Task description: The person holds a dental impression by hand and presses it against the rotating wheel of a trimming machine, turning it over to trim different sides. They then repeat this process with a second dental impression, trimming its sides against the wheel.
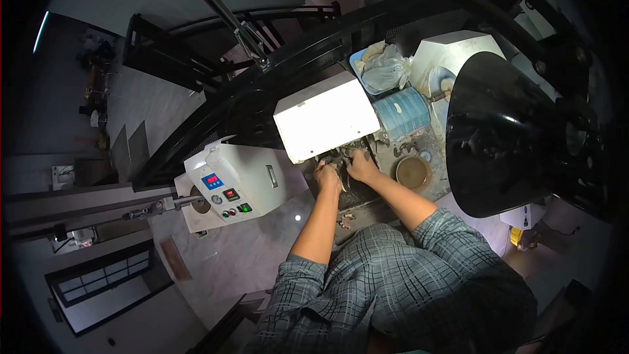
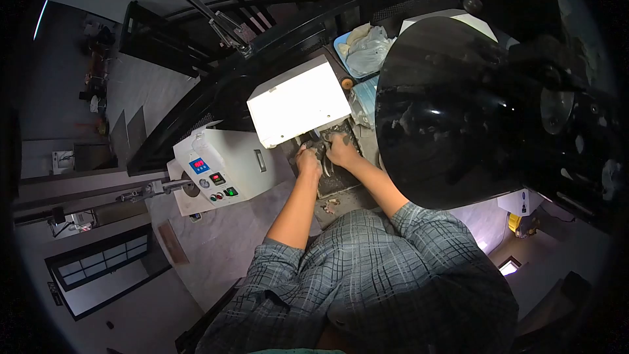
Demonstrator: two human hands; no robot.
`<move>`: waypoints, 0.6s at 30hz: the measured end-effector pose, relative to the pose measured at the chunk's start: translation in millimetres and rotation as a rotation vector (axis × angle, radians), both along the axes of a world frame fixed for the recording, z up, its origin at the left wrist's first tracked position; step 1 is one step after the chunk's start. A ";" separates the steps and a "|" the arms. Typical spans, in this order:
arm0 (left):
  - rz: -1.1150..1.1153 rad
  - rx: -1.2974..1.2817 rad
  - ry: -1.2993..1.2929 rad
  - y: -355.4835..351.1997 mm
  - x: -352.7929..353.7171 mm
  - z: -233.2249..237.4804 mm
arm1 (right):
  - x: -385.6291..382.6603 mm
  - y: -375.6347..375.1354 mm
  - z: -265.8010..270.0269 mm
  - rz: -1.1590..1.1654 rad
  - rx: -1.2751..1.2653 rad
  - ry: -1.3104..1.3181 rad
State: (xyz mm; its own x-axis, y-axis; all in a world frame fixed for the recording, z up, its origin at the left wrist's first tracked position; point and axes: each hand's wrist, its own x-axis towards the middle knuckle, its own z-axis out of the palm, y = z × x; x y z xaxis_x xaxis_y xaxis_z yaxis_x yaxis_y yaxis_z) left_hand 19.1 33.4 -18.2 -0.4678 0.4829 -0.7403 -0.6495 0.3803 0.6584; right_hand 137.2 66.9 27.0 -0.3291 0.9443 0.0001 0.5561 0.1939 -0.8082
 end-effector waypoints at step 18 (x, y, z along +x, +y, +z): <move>-0.268 0.318 0.394 -27.8 -20.7 -15.9 | -2.3 -20.0 -5.6 0.624 -0.285 -0.301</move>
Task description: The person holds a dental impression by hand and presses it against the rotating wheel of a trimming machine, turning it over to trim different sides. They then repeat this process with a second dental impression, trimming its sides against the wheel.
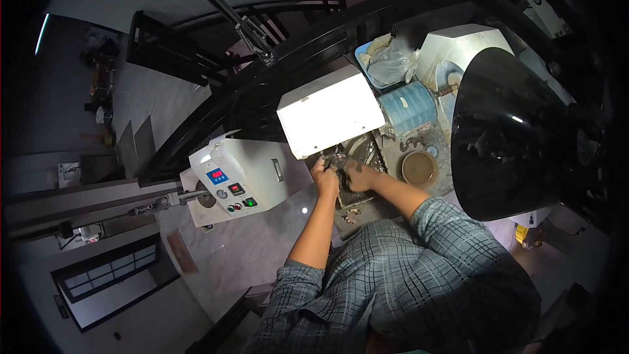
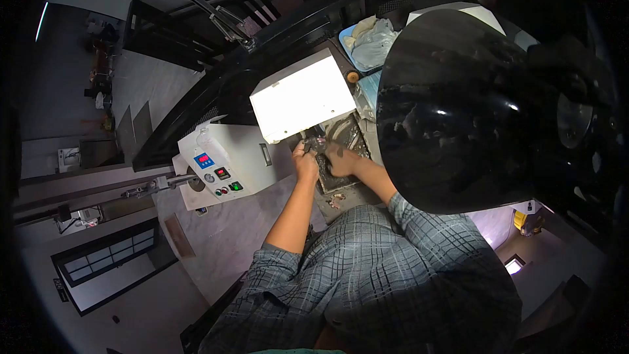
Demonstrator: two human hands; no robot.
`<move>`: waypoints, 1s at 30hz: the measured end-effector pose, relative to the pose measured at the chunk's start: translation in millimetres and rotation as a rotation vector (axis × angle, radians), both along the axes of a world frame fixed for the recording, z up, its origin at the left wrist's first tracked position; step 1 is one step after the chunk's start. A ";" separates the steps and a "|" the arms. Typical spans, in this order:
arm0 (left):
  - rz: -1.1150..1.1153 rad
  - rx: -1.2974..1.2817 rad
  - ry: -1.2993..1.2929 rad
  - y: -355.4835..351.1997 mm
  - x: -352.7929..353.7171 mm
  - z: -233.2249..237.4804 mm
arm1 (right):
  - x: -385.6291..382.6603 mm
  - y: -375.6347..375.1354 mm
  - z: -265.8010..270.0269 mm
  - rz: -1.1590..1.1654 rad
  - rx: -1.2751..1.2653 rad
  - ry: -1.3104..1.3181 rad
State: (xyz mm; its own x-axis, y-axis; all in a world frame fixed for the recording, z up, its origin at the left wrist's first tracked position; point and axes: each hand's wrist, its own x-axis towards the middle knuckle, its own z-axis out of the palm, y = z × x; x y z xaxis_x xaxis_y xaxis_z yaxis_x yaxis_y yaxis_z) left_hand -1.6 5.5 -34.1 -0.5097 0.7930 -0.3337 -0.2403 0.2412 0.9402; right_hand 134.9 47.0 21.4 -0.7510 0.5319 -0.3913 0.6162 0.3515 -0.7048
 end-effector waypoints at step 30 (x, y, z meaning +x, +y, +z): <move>0.410 -0.351 -0.401 30.5 22.3 24.1 | -5.3 21.0 -13.1 -0.607 0.399 0.398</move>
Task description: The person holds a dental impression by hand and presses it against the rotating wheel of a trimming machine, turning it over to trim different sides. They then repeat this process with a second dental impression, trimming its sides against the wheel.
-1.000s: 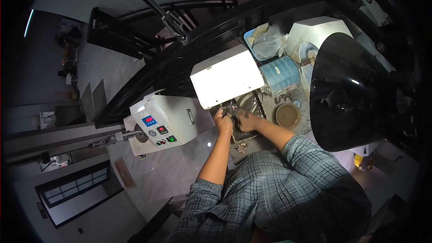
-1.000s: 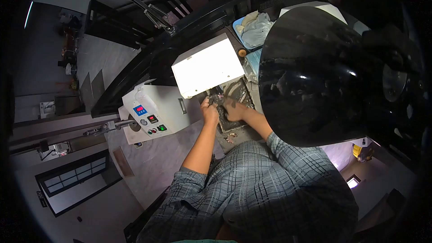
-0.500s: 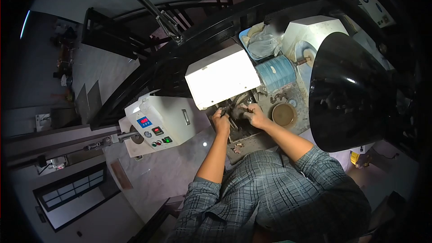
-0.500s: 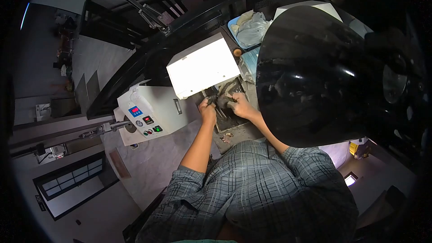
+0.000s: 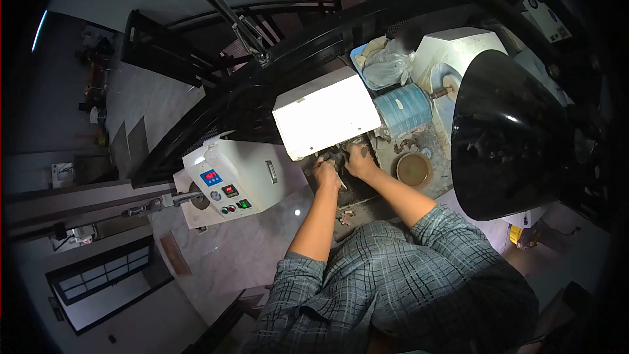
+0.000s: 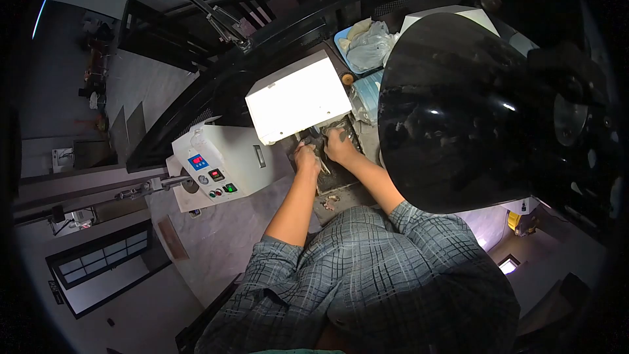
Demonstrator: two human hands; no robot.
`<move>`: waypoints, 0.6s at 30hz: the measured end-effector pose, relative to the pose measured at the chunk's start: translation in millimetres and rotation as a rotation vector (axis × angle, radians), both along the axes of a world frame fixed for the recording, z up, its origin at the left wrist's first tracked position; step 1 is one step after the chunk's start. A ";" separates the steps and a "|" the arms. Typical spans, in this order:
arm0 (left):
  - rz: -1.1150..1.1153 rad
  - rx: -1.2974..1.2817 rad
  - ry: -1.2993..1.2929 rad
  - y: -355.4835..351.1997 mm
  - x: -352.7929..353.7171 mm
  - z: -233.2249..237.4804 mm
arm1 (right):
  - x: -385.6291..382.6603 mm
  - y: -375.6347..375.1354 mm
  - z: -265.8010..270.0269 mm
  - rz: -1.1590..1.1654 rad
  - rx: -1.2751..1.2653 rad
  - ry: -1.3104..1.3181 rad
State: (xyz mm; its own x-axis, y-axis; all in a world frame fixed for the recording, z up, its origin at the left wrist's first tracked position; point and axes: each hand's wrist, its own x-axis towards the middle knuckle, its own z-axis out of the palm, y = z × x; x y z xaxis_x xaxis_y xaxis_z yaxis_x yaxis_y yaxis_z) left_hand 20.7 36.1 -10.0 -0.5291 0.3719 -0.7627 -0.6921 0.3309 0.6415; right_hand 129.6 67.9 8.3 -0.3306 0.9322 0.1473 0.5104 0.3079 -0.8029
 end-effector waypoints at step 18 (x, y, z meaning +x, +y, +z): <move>-0.244 0.243 0.179 -18.9 12.8 31.5 | 20.3 -15.3 27.3 0.037 -0.194 0.105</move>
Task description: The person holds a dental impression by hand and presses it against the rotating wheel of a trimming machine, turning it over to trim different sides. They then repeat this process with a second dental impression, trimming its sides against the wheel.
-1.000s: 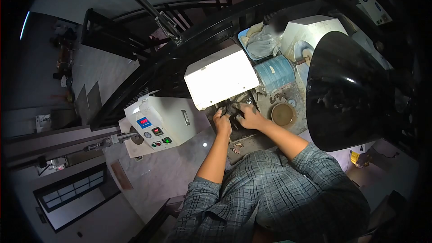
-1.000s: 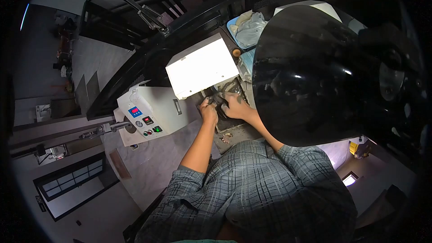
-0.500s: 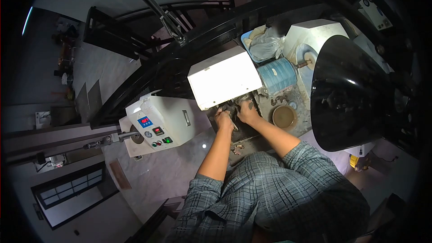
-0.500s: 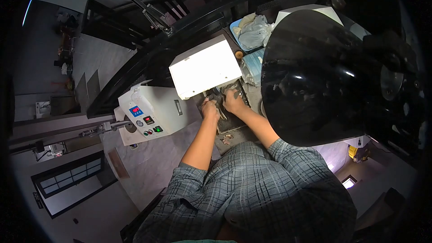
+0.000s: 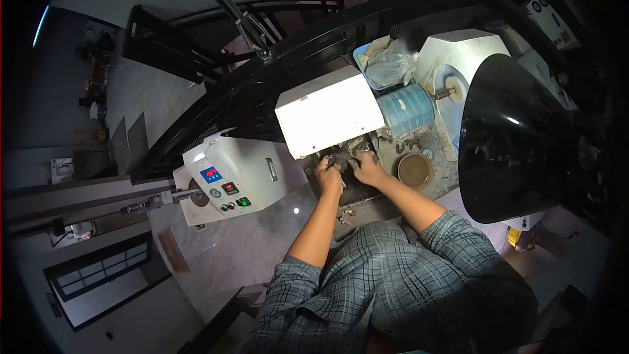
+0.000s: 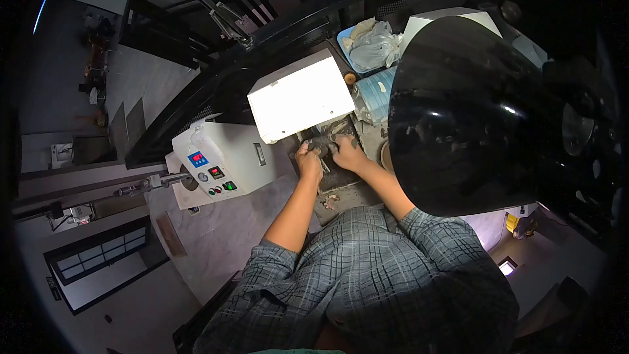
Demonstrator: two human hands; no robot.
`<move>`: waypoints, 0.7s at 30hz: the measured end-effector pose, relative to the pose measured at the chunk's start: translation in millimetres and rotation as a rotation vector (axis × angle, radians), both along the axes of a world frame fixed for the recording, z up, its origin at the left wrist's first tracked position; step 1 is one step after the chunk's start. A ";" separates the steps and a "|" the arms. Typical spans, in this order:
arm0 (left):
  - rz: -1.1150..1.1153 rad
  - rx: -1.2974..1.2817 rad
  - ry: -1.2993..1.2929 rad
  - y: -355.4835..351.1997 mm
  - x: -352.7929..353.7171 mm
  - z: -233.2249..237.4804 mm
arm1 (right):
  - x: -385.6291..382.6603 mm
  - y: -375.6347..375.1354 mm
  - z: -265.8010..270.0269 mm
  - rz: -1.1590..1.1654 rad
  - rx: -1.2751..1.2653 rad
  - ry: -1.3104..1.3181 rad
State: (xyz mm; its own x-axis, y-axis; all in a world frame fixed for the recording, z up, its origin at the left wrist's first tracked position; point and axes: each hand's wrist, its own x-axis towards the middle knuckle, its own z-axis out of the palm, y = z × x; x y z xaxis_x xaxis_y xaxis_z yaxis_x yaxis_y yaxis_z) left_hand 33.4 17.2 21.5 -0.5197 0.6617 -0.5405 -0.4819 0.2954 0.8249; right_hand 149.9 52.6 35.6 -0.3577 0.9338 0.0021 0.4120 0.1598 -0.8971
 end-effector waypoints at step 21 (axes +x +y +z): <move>-0.130 0.115 0.240 -7.6 -35.9 -41.2 | 16.6 -62.4 -6.1 0.524 0.044 -0.705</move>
